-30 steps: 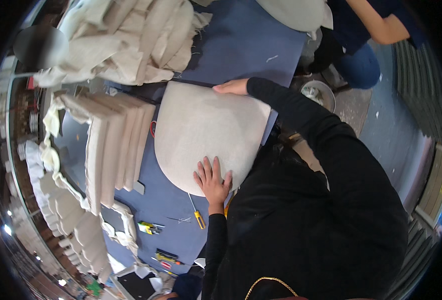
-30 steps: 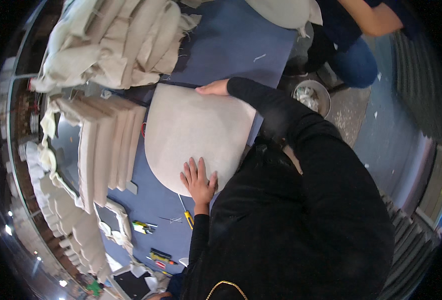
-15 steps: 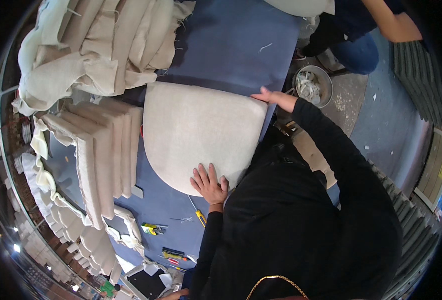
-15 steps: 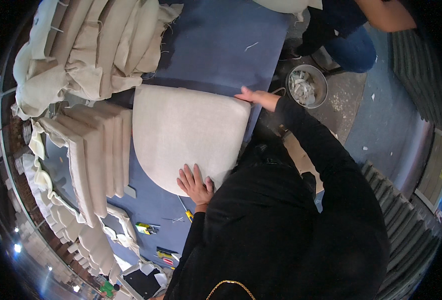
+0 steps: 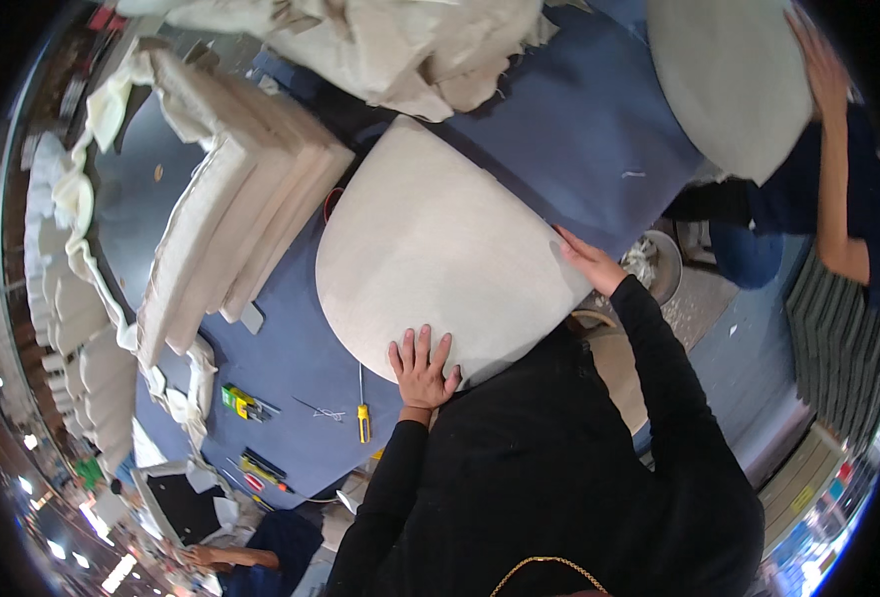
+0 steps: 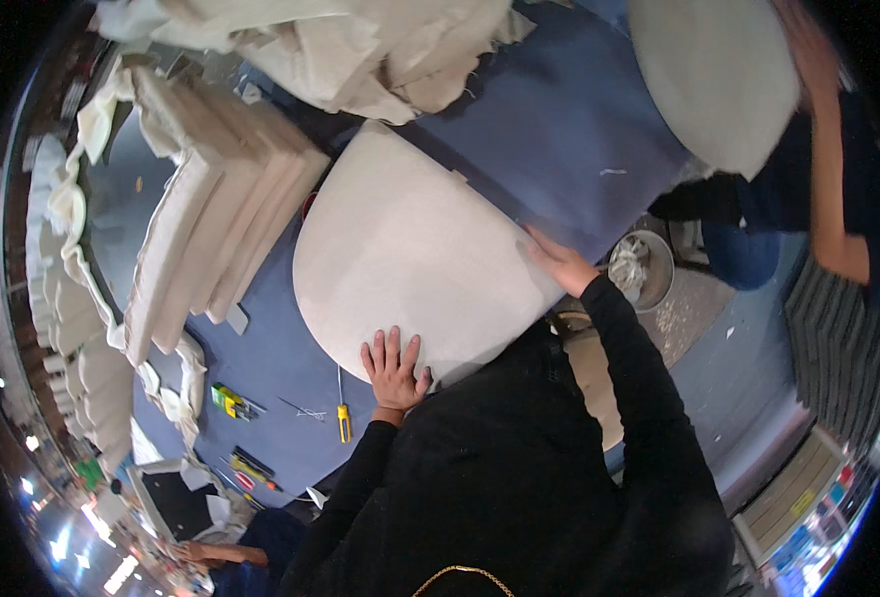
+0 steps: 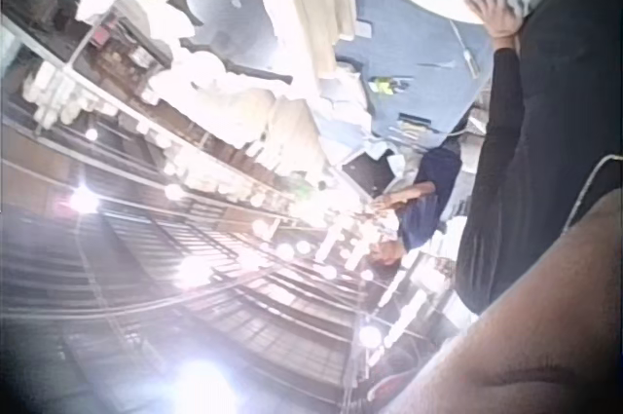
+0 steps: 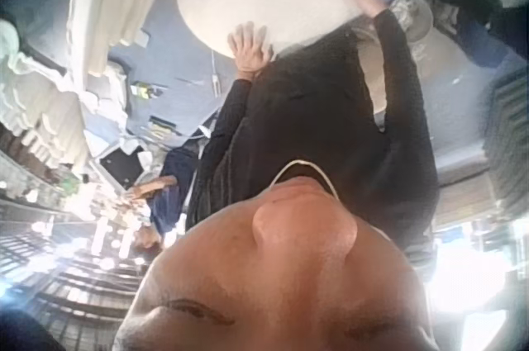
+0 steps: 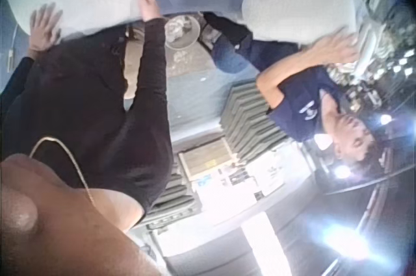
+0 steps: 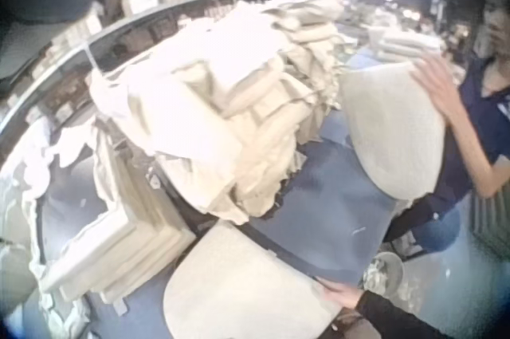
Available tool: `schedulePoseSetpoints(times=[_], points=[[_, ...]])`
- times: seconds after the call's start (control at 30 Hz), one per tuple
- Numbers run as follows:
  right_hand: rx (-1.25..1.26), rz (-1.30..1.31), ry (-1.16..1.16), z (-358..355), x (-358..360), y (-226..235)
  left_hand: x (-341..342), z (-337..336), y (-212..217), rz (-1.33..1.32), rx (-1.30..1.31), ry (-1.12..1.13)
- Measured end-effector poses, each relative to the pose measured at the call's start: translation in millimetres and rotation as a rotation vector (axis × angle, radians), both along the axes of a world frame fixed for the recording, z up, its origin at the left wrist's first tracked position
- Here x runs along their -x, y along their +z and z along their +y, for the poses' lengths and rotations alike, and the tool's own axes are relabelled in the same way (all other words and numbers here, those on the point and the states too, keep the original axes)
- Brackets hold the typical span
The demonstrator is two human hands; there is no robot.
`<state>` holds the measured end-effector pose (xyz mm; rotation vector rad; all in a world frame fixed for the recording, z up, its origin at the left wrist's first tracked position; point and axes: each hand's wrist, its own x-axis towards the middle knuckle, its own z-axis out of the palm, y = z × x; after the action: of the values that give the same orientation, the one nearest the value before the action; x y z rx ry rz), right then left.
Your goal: The person is upholstering a chair seat by wrapping fabric around a foam cushion and securing it to the wooden base. They use a staple gun to attach the fabric, pulling it taut and folding the edges for a neat finish. The person works on multiple sides of the seat, ensuring the fabric is smooth and properly aligned before stapling.
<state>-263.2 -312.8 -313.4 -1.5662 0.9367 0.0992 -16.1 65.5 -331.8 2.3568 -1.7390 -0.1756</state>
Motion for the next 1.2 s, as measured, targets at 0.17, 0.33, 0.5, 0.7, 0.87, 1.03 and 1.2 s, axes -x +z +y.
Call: schedulePoseSetpoints(times=[0.17,0.33,0.5,0.7,0.87,1.03,1.2], points=[[0.110,-0.067,0.077,-23.1,-103.4,37.6,1.5,8.5,-13.8,0.021,0.034,0.017],[0.437,-0.227,0.132,-56.9,-223.9,30.3,-2.0,10.0,-15.4,0.028,-0.003,0.011],[0.428,-0.235,0.058,-83.2,-307.0,17.5,-1.5,9.3,-18.1,0.009,0.051,-0.001],[0.477,-0.211,0.091,-80.5,-331.0,20.6,-3.8,10.0,-26.8,0.007,0.085,0.024],[0.419,-0.111,0.335,-80.2,-299.2,44.7,-3.7,11.0,-27.6,0.015,0.082,0.029],[0.396,0.018,0.183,-38.5,-162.2,21.4,-2.9,11.7,-22.6,0.046,0.080,0.042],[0.395,0.050,0.021,32.2,-73.4,63.1,-8.7,8.0,-1.2,0.097,0.103,0.046]])
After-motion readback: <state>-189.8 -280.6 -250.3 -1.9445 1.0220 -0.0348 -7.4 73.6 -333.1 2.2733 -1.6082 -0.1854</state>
